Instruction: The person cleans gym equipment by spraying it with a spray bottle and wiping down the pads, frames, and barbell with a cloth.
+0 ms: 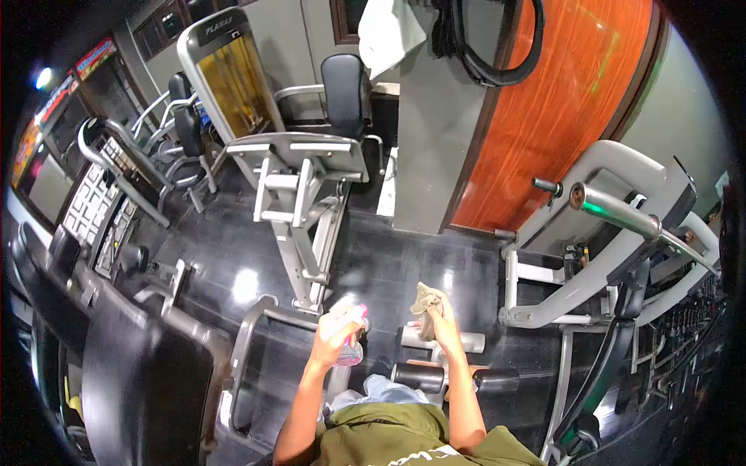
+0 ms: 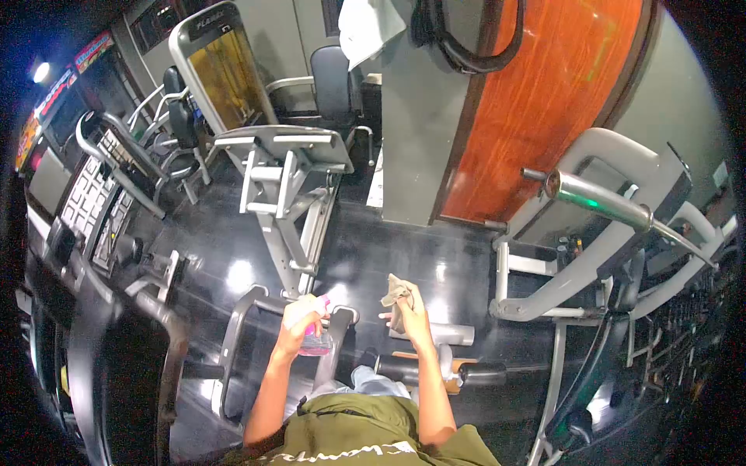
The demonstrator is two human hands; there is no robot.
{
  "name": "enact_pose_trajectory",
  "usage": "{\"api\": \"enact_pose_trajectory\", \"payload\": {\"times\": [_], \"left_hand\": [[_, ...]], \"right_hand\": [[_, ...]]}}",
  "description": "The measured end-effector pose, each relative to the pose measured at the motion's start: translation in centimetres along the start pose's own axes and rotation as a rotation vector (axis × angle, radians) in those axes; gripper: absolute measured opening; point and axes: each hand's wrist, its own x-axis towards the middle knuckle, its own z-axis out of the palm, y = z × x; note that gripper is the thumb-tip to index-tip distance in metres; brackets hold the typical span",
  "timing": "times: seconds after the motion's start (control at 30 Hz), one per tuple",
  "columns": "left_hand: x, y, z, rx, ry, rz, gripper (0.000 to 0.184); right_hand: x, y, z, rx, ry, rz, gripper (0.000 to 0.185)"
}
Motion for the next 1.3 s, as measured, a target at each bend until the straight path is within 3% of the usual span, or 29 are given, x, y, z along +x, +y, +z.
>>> {"api": "enact_pose_trajectory", "payload": {"times": [0.1,0.17,0.27,0.37,0.4,0.53,0.73,1.03,1.1,1.3], "left_hand": [[3.8,-0.2,-0.1,0.071,-0.071,0.101,0.016],[6.1,-0.3,0.3,-0.037,-0.061,-0.02,0.016],[9.6,-0.2,1.2,-0.022,-0.101,-0.03,0.017],[13.0,-1.3,2.3,-0.052,-0.177,-0.016,0.016],[14.2,-1.6,2.9,-0.043,-0.209,-0.059,0.015],[19.7,-2.6,5.8,-0.007,-0.36,-0.098,0.014],[27.3,-4.2,11.0,-0.07,-0.558,-0.17,0.012],[41.6,-5.6,17.0,-0.069,-0.806,-0.183,0.01],[44.5,-5.5,17.9,-0.087,-0.832,-0.236,0.011],[52.1,-5.9,20.7,0.063,-1.004,-0.232,0.009]], "right_hand": [[2.9,-0.1,-0.4,0.104,-0.02,-0.055,0.037],[3.6,-1.4,-0.4,0.132,-0.036,-0.105,0.038],[3.6,-2.5,-0.8,0.134,0.04,-0.129,0.039],[3.3,-2.7,-1.9,0.203,0.144,-0.153,0.043],[3.6,-2.1,-2.7,0.128,0.206,-0.249,0.043],[2.8,-2.7,-6.0,0.139,0.336,-0.18,0.042],[4.1,-3.2,-10.3,0.165,0.729,-0.162,0.033],[13.9,-4.9,-12.7,0.495,0.936,-0.373,0.044],[16.5,-6.6,-12.6,0.47,0.887,-0.359,0.049],[20.4,-11.0,-11.5,0.441,1.095,-0.284,0.049]]}}
